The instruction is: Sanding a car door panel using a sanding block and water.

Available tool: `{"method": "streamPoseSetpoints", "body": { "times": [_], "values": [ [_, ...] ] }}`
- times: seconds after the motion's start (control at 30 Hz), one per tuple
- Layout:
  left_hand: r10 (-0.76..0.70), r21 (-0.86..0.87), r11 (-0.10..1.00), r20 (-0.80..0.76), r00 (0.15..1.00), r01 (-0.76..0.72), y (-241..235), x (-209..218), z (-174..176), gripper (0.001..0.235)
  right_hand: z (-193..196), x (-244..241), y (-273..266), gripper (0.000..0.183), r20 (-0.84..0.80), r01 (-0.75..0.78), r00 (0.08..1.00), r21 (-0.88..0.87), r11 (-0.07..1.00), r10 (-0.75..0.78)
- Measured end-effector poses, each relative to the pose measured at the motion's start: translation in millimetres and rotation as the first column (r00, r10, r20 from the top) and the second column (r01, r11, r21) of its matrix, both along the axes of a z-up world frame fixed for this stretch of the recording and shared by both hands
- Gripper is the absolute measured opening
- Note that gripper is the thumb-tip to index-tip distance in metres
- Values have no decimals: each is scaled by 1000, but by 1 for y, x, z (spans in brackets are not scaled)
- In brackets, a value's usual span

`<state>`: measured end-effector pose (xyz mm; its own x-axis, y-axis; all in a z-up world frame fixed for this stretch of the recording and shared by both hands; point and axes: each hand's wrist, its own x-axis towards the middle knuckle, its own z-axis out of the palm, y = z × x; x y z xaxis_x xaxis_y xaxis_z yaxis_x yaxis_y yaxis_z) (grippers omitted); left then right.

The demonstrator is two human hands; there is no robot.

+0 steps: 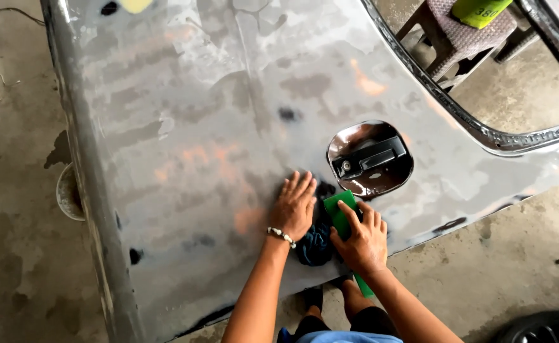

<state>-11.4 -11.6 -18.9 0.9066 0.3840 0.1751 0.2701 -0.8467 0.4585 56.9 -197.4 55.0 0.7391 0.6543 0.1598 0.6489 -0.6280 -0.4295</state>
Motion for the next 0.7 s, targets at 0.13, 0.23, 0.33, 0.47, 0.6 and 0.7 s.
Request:
{"method": "streamPoseSetpoints", "body": {
  "times": [0.13,0.23,0.33,0.47,0.6,0.7],
  "values": [
    [-53,-7,999,-49,997,53,2,4,7,53,-1,0,1,69,-24,24,999,-34,999,-25],
    [30,45,999,-56,998,-28,5,15,18,70,-1,0,1,69,-6,9,1000,-12,1000,-9],
    [74,43,997,-81,994,-71,-1,16,11,72,0,-3,0,68,-8,7,1000,-12,1000,-7],
    [43,0,999,-94,995,-44,-18,5,14,72,0,1,0,70,13,13,1000,6,1000,-13],
    [2,-26,1000,-63,998,-4,-36,-5,22,75,5,-1,-2,67,-6,15,1000,37,999,-15],
    [32,-38,999,-78,996,-35,-57,-3,34,84,-2,0,-6,64,-11,20,1000,52,998,-20]
  ]
}}
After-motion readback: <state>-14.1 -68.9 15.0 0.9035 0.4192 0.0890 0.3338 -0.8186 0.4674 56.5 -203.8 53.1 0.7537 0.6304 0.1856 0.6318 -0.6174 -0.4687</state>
